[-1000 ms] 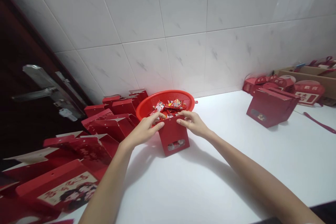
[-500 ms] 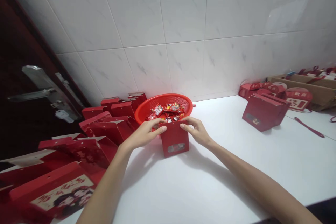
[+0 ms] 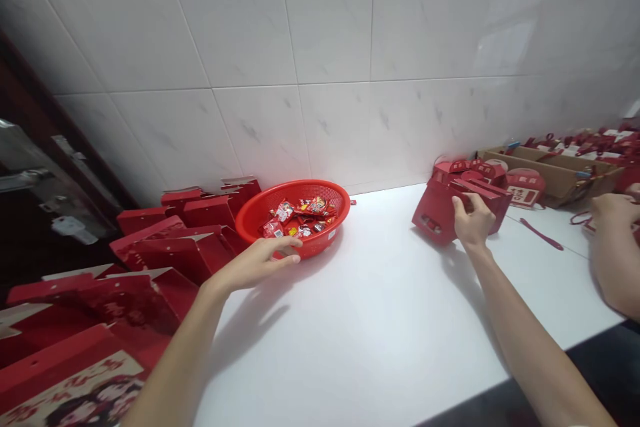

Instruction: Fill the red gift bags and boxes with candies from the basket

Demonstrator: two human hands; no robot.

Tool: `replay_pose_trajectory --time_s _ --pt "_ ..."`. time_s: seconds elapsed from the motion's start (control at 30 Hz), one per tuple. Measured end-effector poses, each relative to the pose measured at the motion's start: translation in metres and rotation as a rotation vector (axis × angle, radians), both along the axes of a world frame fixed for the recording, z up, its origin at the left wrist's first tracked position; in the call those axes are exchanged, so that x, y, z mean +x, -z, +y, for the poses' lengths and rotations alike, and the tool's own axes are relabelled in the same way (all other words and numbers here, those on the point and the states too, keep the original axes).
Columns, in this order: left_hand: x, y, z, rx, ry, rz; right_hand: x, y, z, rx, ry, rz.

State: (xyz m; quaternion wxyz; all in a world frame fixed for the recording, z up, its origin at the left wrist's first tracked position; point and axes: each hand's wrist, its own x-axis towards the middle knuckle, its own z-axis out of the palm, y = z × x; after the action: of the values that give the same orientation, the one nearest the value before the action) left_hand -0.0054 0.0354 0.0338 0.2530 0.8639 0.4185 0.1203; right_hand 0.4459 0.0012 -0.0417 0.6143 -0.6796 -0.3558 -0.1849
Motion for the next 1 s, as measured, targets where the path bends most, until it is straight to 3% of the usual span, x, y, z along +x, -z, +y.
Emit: replay_pose_trajectory --time_s 0.27,0.37,0.47,0.57,0.63,0.7,0.83,1.0 --pt "0.0 0.0 -0.001 -0.013 -0.011 0.016 0.033 0.023 0.006 -0.135 0.155 -0.175" --pt "0.001 -0.001 -0.001 -0.008 -0.013 0.022 0.027 0.02 0.003 -0.111 0.169 -0.273" --pt "0.001 -0.002 -0.002 0.0 -0.015 0.028 0.003 0.014 0.0 -0.076 0.149 -0.384" --pt "0.002 -0.003 -0.003 -0.004 -0.022 0.033 -0.03 0.016 0.002 -0.165 -0.085 -0.417" --pt "0.003 -0.003 -0.003 -0.009 -0.02 0.03 -0.047 0.025 0.008 -0.381 -0.337 -0.34" --pt "0.003 -0.003 -0.003 -0.011 -0.015 0.031 -0.053 0.037 0.015 -0.497 -0.4 -0.277" --pt "0.004 -0.002 -0.002 -0.007 -0.001 0.057 -0.032 0.057 0.023 -0.586 -0.324 -0.171" --pt "0.004 0.0 -0.001 0.001 0.008 0.078 0.005 0.064 0.025 -0.584 -0.228 -0.099"
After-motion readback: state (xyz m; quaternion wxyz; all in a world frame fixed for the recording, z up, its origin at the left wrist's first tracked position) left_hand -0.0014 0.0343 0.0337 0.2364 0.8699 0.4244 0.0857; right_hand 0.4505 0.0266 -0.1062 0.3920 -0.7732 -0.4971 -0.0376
